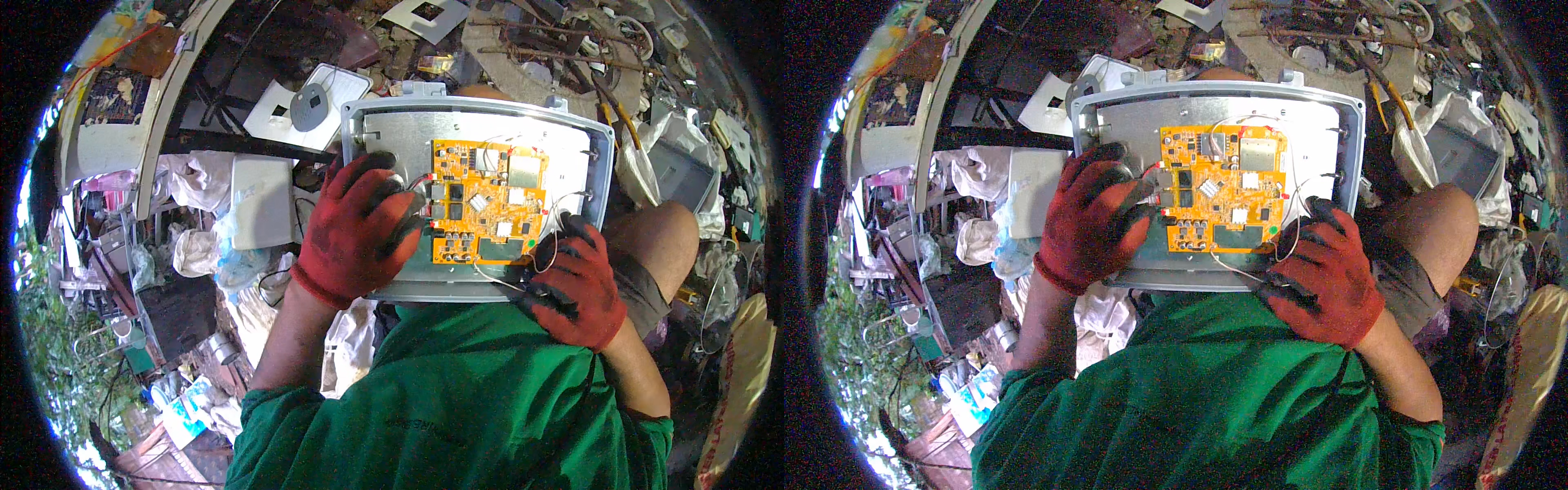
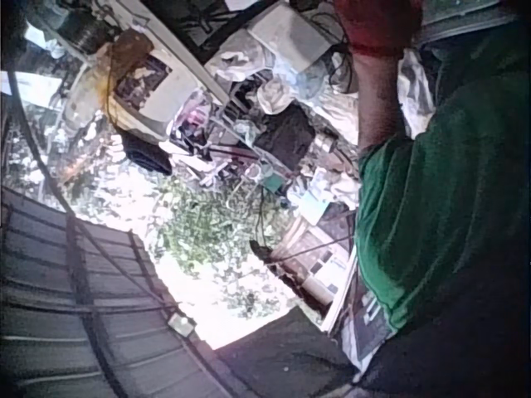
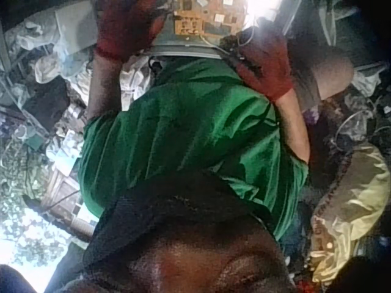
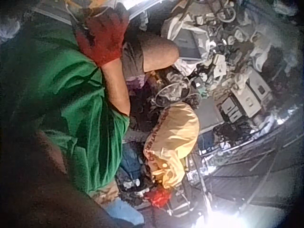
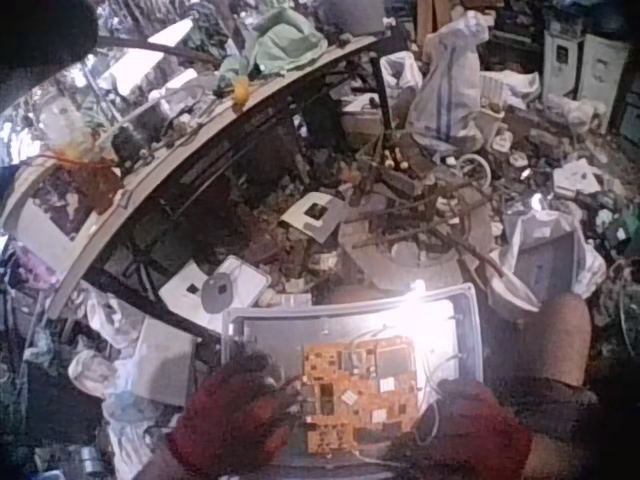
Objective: The person disassembles an electronic enclosure using pliers and by hand, removing the casing and inspecting internal components.
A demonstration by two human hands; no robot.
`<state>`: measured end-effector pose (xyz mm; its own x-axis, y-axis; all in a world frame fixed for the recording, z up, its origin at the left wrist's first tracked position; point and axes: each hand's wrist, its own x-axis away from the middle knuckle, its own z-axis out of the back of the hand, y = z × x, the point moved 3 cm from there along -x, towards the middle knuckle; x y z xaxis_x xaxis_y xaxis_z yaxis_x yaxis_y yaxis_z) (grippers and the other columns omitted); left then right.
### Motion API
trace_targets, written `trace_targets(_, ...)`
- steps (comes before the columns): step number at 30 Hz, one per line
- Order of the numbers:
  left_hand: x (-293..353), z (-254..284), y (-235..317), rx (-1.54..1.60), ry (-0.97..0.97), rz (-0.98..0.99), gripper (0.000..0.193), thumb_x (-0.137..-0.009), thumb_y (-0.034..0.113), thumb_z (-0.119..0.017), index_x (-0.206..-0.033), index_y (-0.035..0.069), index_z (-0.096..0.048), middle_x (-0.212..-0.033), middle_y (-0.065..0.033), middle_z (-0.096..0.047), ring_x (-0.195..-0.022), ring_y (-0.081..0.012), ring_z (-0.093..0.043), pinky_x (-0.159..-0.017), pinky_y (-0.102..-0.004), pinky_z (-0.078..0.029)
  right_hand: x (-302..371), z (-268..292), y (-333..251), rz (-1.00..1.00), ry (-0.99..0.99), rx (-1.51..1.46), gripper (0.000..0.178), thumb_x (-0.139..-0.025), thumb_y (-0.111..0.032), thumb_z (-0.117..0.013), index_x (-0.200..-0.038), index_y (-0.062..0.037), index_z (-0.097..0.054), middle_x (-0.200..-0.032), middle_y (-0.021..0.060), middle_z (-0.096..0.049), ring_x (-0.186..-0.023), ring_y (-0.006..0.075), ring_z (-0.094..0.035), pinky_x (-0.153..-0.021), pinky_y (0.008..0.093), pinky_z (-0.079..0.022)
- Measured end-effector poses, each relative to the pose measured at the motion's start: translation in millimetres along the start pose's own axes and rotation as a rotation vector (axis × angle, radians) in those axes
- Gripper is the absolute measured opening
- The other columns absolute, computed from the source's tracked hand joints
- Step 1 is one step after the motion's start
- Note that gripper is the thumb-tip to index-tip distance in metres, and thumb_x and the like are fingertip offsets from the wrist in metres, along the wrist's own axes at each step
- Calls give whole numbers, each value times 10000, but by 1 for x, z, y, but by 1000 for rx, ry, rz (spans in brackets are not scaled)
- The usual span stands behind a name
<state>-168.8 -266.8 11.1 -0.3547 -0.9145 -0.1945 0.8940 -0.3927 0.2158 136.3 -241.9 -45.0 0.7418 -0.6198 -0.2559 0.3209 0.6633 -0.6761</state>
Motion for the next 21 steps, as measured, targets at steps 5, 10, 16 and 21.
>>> trace_targets(5, -13, 9, 5, -23, -120, 9, 404, -671, 145, -755, -1062, 80, -674, -1128, -173, -625, -1128, -409, -566, -1049, -513, -432, -2, -1, 2, -16, -30, 9, 338, -684, -288, -820, -957, -109, -732, -963, 100, -678, -1100, 338, -575, -1105, 594, -341)
trace_targets(10, -13, 2, -4, 20, -38, -64, 302, -687, 165, -734, -956, 65, -640, -1078, -163, -595, -1091, -435, -557, -959, -533, -454, -3, 0, -2, 36, 13, 68, 319, -687, -277, -819, -946, -112, -732, -948, 95, -676, -1047, 327, -581, -1089, 584, -355)
trace_targets(16, -5, -11, -15, 49, 7, -88, 301, -651, 147, -711, -918, 56, -607, -1048, -164, -600, -1046, -423, -573, -897, -533, -466, -7, 4, -9, 38, 0, 98, 308, -687, -270, -818, -938, -117, -729, -943, 91, -674, -1007, 319, -583, -1075, 574, -367)
trace_targets(21, -1, -17, -20, 143, 97, -56, 279, -619, 115, -716, -865, 66, -595, -1046, -152, -611, -980, -405, -590, -850, -522, -477, -6, 2, -6, 43, 11, 113, 316, -695, -271, -814, -955, -114, -729, -943, 92, -671, -1013, 327, -589, -1077, 579, -363)
